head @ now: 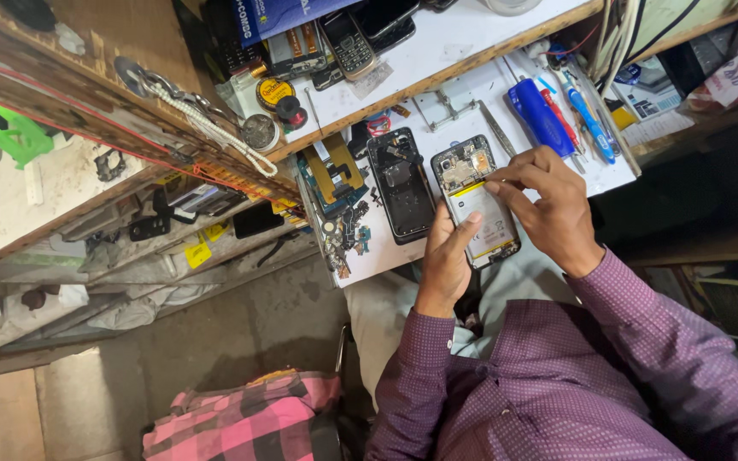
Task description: The person tests a replacement phone screen with a black test board, then disassembles a phone, removes its back cover and battery, and connects the flex cable of a new teal screen assembly to the phone frame. They then apply adhesive from a tube to the phone frame.
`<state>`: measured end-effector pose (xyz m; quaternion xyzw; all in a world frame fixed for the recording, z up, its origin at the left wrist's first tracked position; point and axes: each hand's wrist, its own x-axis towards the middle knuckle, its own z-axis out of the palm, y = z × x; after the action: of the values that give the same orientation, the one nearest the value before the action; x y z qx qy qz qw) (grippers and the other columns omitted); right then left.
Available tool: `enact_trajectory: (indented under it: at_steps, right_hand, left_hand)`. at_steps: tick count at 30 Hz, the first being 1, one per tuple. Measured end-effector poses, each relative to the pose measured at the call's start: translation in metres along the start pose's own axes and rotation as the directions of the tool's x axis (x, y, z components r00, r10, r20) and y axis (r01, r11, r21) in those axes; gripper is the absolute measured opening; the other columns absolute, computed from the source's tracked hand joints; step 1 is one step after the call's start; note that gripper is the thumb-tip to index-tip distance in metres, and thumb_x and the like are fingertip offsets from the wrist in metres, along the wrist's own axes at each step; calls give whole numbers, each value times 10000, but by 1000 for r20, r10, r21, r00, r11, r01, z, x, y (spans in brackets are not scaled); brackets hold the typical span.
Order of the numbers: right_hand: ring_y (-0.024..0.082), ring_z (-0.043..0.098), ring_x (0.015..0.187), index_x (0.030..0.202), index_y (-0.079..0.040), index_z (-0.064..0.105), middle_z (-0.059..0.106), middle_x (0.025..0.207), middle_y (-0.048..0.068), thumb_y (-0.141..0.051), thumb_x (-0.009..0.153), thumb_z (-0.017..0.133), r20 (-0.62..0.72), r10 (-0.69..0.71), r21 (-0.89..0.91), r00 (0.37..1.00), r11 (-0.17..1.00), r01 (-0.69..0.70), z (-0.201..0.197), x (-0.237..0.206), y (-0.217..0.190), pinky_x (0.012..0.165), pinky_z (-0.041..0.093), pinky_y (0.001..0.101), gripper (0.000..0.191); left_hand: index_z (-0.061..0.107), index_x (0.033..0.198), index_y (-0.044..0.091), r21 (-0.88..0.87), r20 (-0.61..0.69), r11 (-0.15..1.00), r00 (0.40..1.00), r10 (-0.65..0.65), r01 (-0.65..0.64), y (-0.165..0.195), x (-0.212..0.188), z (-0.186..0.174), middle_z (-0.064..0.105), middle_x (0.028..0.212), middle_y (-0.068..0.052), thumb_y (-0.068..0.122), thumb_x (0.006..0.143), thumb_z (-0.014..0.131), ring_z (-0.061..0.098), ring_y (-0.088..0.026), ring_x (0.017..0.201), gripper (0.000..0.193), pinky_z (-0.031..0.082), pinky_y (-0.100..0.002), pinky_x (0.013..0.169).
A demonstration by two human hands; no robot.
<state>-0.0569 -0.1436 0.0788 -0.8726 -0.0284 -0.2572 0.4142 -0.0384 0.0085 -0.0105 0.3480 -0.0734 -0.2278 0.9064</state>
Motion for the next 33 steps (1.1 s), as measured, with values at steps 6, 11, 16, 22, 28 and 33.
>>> enact_trajectory:
  at_steps: [6,11,16,22,28,33]
  right_hand:
    - [183,658,785,1059,-37,777,642,936,96,-41,890,810,51,47,34,998,998,-49,1,5,2,702,532,300,172]
    - [177,659,791,1059,-37,777,656,939,87,-54,891,811,73,75,79,994,994,-81,0,7,4,701,540,292,172]
    - [179,657,804,1043,-50,782,668,932,72,-72,884,813,120,82,89,989,992,-93,-3,11,7,700,543,293,163]
    - [140,630,739,1006,-71,784,624,845,48,-134,865,819,248,197,55,949,975,-217,-10,22,10,657,528,282,158]
    - [123,548,712,950,-46,738,575,840,33,-108,860,800,323,255,49,911,957,-285,-13,27,11,617,468,285,126]
    - [120,536,723,966,-38,715,580,853,28,-110,893,797,315,205,91,927,965,-244,-10,22,20,635,457,284,131]
  left_hand:
    - [450,1491,18,34,23,999,1000,12,-13,-3,1,0,583,1392,-71,111,1044,617,555,-146,1283,487,433,-334,1128]
    - [447,1496,17,66,26,998,1000,18,-19,-2,0,2,575,1413,-71,114,1040,612,543,-148,1304,494,413,-334,1150]
    - [445,1498,13,115,38,993,999,29,-33,-1,0,2,571,1415,-70,112,1046,602,538,-145,1307,488,406,-330,1156]
    - [444,1491,11,191,43,981,999,17,-25,-2,-1,2,576,1398,-72,127,1046,598,540,-139,1288,485,410,-324,1143]
    - [453,1476,-11,206,41,979,999,3,-11,-4,-1,-1,584,1375,-88,129,1062,593,557,-142,1261,458,436,-322,1122]
    - [445,1475,3,134,29,991,1000,-13,9,-5,0,-1,592,1363,-84,124,1048,600,572,-146,1249,470,454,-330,1107]
